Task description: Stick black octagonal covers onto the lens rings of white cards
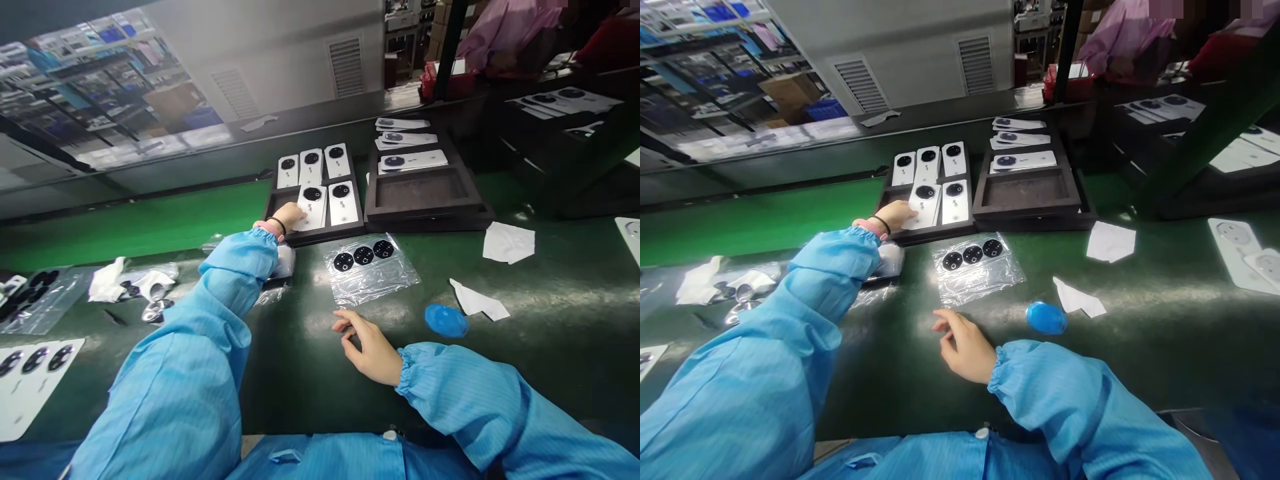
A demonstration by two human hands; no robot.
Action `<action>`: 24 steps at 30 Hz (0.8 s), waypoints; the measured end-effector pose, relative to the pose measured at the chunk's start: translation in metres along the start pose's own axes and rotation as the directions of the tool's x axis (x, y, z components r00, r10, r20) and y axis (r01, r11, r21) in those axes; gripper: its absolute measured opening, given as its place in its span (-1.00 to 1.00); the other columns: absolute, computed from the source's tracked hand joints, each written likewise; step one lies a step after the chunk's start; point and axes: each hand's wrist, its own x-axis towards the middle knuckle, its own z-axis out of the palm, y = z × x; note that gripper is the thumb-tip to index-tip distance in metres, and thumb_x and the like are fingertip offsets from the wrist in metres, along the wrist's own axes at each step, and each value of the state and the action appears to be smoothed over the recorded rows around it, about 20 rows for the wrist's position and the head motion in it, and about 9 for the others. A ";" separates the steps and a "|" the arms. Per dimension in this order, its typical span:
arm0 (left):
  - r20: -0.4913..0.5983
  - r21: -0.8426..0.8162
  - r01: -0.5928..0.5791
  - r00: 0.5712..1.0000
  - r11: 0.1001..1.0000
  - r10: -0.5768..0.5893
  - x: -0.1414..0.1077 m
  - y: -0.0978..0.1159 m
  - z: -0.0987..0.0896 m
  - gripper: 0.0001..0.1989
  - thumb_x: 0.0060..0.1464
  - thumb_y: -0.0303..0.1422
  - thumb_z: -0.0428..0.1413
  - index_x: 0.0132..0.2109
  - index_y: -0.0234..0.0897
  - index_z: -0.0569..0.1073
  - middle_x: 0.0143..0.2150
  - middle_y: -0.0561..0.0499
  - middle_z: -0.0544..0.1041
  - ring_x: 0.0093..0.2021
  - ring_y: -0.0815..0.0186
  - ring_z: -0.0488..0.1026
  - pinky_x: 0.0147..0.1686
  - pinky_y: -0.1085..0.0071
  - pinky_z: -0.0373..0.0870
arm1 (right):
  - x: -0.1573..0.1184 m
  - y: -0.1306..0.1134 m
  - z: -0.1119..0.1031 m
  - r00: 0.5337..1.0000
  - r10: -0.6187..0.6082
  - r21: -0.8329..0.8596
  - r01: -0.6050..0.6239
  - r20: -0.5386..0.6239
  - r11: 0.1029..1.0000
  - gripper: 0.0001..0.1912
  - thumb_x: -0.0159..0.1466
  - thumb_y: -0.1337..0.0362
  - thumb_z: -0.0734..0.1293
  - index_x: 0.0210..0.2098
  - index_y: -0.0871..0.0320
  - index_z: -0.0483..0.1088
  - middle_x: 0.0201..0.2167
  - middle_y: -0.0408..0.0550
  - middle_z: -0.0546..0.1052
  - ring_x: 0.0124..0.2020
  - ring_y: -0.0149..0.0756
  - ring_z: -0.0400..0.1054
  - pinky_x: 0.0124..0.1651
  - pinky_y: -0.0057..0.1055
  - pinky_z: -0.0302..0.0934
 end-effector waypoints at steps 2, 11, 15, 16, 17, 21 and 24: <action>0.061 0.045 0.046 0.997 0.998 -0.049 -0.003 0.002 0.000 -0.66 0.21 -0.23 0.10 0.06 -0.30 0.38 0.03 -0.08 0.43 -0.03 0.21 0.45 -0.07 0.19 0.46 | 0.000 0.000 0.000 1.000 -0.003 -0.013 0.003 0.016 1.000 -0.53 0.16 0.49 0.15 0.06 0.12 0.22 -0.11 -0.01 0.46 -0.09 -0.37 0.40 -0.06 -0.35 0.39; -0.050 0.145 0.085 0.996 0.986 -0.079 -0.007 0.017 0.008 -0.61 0.21 -0.22 0.10 0.12 -0.29 0.33 0.13 -0.12 0.37 0.07 0.16 0.39 0.03 0.09 0.41 | -0.001 -0.001 0.000 0.999 -0.018 -0.051 0.021 0.043 0.998 -0.54 0.15 0.49 0.14 0.05 0.16 0.25 -0.11 0.03 0.45 -0.08 -0.34 0.38 -0.03 -0.32 0.39; -0.105 0.088 0.037 0.994 0.995 -0.028 0.000 0.025 0.018 -0.59 0.20 -0.22 0.10 0.13 -0.28 0.32 0.14 -0.13 0.36 0.08 0.14 0.38 0.04 0.07 0.39 | -0.001 -0.001 0.000 0.999 -0.019 -0.064 0.022 0.048 0.998 -0.53 0.16 0.49 0.15 0.05 0.12 0.25 -0.10 -0.01 0.45 -0.09 -0.35 0.39 -0.04 -0.33 0.39; -0.111 0.065 0.018 0.994 0.998 -0.011 0.002 0.025 0.020 -0.60 0.20 -0.22 0.11 0.13 -0.28 0.33 0.13 -0.12 0.37 0.07 0.15 0.39 0.03 0.08 0.40 | -0.001 -0.001 0.001 0.999 -0.019 -0.067 0.023 0.048 0.997 -0.53 0.16 0.49 0.15 0.05 0.12 0.25 -0.10 -0.01 0.45 -0.08 -0.35 0.39 -0.05 -0.33 0.39; -0.116 0.039 -0.006 0.993 0.999 0.010 0.005 0.025 0.021 -0.61 0.20 -0.22 0.11 0.12 -0.29 0.34 0.11 -0.12 0.38 0.06 0.16 0.40 0.03 0.09 0.41 | -0.001 -0.001 0.001 0.999 -0.020 -0.070 0.023 0.048 0.997 -0.53 0.15 0.49 0.15 0.05 0.12 0.25 -0.10 0.00 0.45 -0.08 -0.35 0.38 -0.05 -0.33 0.39; -0.163 -0.103 -0.218 0.966 0.970 0.200 0.017 0.019 0.023 -0.63 0.21 -0.22 0.10 0.09 -0.31 0.36 0.06 -0.11 0.41 0.00 0.20 0.43 -0.03 0.14 0.44 | -0.001 -0.001 0.000 0.999 -0.022 -0.073 0.026 0.048 0.997 -0.52 0.15 0.50 0.15 0.05 0.14 0.25 -0.10 0.00 0.45 -0.08 -0.34 0.38 -0.05 -0.33 0.39; -0.285 -0.234 -0.562 0.820 0.794 0.496 0.025 0.015 0.025 -0.65 0.20 -0.23 0.11 0.07 -0.30 0.37 0.03 -0.09 0.43 -0.02 0.21 0.44 -0.07 0.19 0.46 | -0.001 -0.002 -0.001 0.998 -0.021 -0.071 0.025 0.051 0.997 -0.52 0.15 0.50 0.15 0.05 0.12 0.25 -0.11 -0.01 0.45 -0.09 -0.35 0.38 -0.05 -0.33 0.39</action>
